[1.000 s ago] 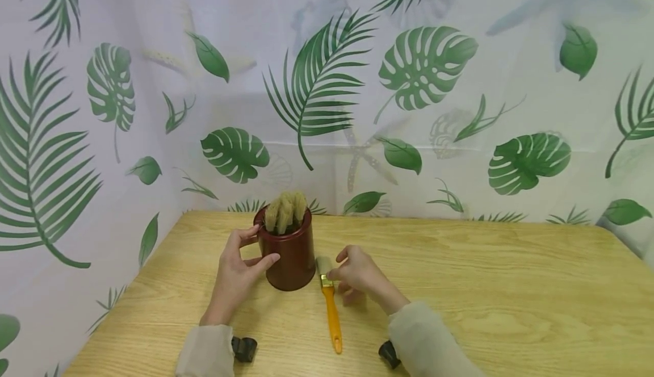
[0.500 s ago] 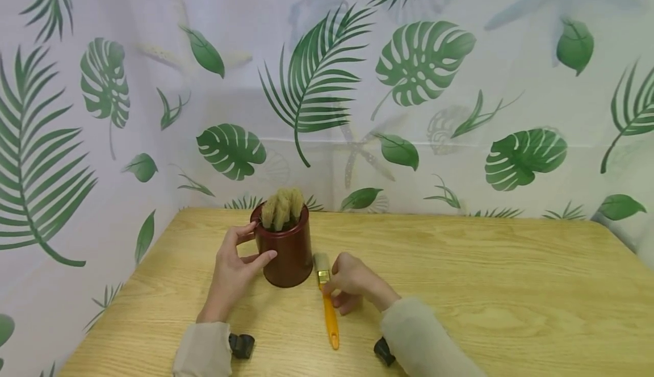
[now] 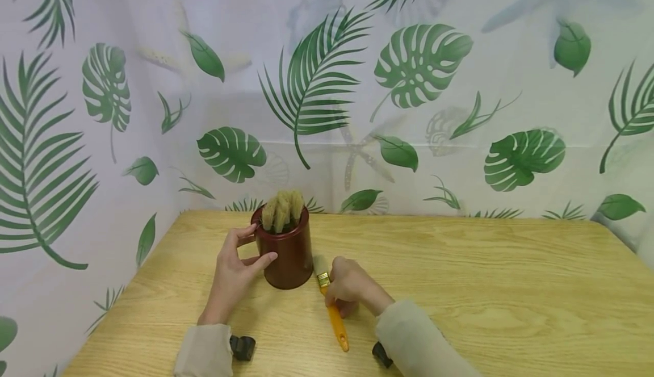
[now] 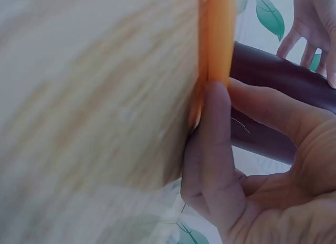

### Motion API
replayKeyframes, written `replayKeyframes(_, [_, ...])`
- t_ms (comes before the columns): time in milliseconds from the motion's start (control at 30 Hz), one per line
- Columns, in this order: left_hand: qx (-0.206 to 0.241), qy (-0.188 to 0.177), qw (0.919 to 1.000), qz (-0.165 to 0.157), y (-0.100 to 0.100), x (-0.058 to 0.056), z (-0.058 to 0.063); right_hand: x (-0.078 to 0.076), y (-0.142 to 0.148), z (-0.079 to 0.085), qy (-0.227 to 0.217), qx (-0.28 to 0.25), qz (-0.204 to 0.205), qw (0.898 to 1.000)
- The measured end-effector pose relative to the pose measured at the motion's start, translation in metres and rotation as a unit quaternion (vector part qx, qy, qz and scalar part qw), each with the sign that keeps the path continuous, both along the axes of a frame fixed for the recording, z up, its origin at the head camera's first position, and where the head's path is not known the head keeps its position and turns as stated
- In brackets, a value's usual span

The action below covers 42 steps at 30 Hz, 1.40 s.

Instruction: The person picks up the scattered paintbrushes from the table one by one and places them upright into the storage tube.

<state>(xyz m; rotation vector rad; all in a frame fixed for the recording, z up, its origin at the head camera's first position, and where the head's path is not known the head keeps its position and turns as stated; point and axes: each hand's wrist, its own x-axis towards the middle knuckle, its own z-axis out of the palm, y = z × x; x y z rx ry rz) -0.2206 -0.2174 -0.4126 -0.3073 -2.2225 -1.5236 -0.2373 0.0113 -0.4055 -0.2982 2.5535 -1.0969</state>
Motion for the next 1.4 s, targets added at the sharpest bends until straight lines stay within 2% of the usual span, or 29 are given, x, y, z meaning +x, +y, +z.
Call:
replayKeyframes(267, [-0.003, 0.005, 1.0, 0.0, -0.001, -0.002, 0.0, -0.002, 0.003, -0.001, 0.008, -0.008, 0.008, 1.0])
replayKeyframes(467, [0.0, 0.0, 1.0, 0.003, 0.0, 0.0, -0.001, -0.005, 0.009, -0.002, -0.036, -0.057, 0.003, 0.998])
replayKeyframes(733, [0.0, -0.022, 0.9998, 0.005, 0.0, 0.002, -0.001, -0.009, 0.021, -0.004, -0.077, -0.138, -0.015, 0.987])
replayKeyframes(1033, [0.006, -0.01, 0.9999, -0.002, -0.001, 0.0, -0.001, -0.013, 0.03, -0.002, -0.062, -0.193, -0.018, 0.979])
replayKeyframes(1400, [-0.004, -0.005, 1.0, 0.007, -0.001, 0.0, -0.001, -0.016, 0.035, 0.002, -0.078, -0.251, -0.019, 0.965])
